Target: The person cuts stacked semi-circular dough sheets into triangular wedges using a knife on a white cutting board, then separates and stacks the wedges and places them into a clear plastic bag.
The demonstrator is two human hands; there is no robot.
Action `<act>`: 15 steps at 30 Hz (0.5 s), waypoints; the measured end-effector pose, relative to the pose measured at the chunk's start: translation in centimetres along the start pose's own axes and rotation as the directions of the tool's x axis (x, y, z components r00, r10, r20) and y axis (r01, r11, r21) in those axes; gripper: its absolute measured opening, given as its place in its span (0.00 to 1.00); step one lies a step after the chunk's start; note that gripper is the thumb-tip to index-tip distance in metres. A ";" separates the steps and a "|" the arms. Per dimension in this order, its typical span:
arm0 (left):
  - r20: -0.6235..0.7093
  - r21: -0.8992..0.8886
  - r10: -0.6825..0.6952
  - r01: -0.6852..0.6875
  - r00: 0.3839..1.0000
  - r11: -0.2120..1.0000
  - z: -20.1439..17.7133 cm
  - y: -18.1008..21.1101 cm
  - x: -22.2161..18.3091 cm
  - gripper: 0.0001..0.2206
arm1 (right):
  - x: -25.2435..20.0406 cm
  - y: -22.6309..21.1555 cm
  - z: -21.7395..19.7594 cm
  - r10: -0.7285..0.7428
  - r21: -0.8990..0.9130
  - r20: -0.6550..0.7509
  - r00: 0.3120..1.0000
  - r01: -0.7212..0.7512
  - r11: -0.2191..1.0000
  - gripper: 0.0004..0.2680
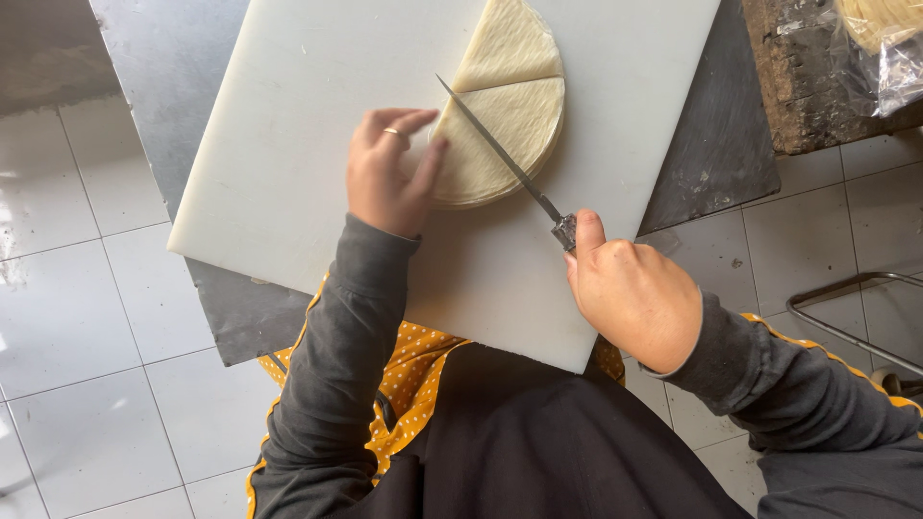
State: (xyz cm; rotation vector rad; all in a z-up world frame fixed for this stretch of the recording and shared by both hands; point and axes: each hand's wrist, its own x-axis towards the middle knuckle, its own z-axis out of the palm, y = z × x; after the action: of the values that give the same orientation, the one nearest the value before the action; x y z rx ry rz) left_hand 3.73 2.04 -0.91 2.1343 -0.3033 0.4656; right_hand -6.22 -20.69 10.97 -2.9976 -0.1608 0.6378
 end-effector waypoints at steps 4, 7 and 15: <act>-0.072 -0.331 -0.296 0.257 0.953 0.908 -0.5 -0.9 0.3 0.07 | 0.0 0.0 -0.5 -0.006 0.009 -0.008 1.000 0.006 1.000 0.15; -0.071 -0.360 -0.353 0.306 0.933 0.882 -0.8 -0.9 0.4 0.06 | -0.1 -0.1 -0.9 0.017 0.004 0.028 0.999 -0.017 1.000 0.14; 0.165 0.055 0.153 -0.164 0.974 0.985 -1.1 1.3 0.2 0.18 | -0.2 -0.3 -0.7 0.013 0.052 0.023 1.000 -0.014 0.999 0.14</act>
State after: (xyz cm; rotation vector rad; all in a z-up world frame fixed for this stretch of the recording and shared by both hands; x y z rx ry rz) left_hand 3.16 2.24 0.71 2.2290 -0.5592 0.4009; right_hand -6.15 -20.43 11.68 -2.9454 -0.1236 0.6665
